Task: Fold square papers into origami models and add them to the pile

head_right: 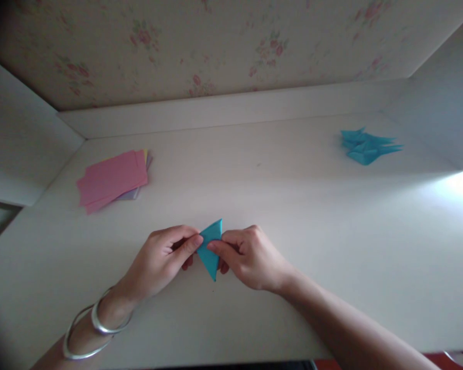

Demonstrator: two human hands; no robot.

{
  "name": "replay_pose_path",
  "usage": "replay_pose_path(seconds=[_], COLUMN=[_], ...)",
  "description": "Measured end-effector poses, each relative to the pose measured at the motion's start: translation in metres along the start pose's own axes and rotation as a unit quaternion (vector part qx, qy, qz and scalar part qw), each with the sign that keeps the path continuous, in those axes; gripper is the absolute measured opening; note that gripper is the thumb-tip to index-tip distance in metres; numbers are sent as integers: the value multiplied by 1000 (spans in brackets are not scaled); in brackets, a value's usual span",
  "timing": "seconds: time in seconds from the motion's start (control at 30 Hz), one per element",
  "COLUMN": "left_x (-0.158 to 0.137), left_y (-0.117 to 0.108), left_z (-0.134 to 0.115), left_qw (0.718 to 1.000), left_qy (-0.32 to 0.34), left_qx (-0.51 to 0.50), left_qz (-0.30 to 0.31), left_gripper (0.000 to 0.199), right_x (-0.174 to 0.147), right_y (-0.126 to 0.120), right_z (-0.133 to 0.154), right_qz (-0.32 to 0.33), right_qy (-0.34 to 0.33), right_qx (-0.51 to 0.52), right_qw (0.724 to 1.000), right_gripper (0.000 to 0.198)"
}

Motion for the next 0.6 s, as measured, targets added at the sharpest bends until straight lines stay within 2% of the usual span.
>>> replay_pose_path(seconds=[0.1,0.23,0.43,0.6], left_x=[-1,-2,-2,-2], left_y=[-2,-3,-1,1], left_z=[-1,0,-1,-1], left_qw=[1000,1000,998,995], left_qy=[19,2,-9,-21], left_qx=[8,-24,-54,-90], left_qz=[-7,-12,-20,-27], left_gripper=[30,29,36,33], right_x=[0,0,0,1], right_y=[1,1,4,9], right_z=[-2,-4,1,3], right_qz=[1,7,62,47], right_qy=[-3,0,30,50], right_qx=[-1,7,74,120], right_qw=[1000,1000,995,990], right_gripper=[46,47,55,51])
Point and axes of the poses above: each hand's wrist, its own x-axis towards the middle knuckle, its own y-axis out of the palm, z = x × y, the point moved 2 cm from there along x, towards the middle knuckle, and after that the axes turned 14 degrees about -y, right-handed, at the moved point
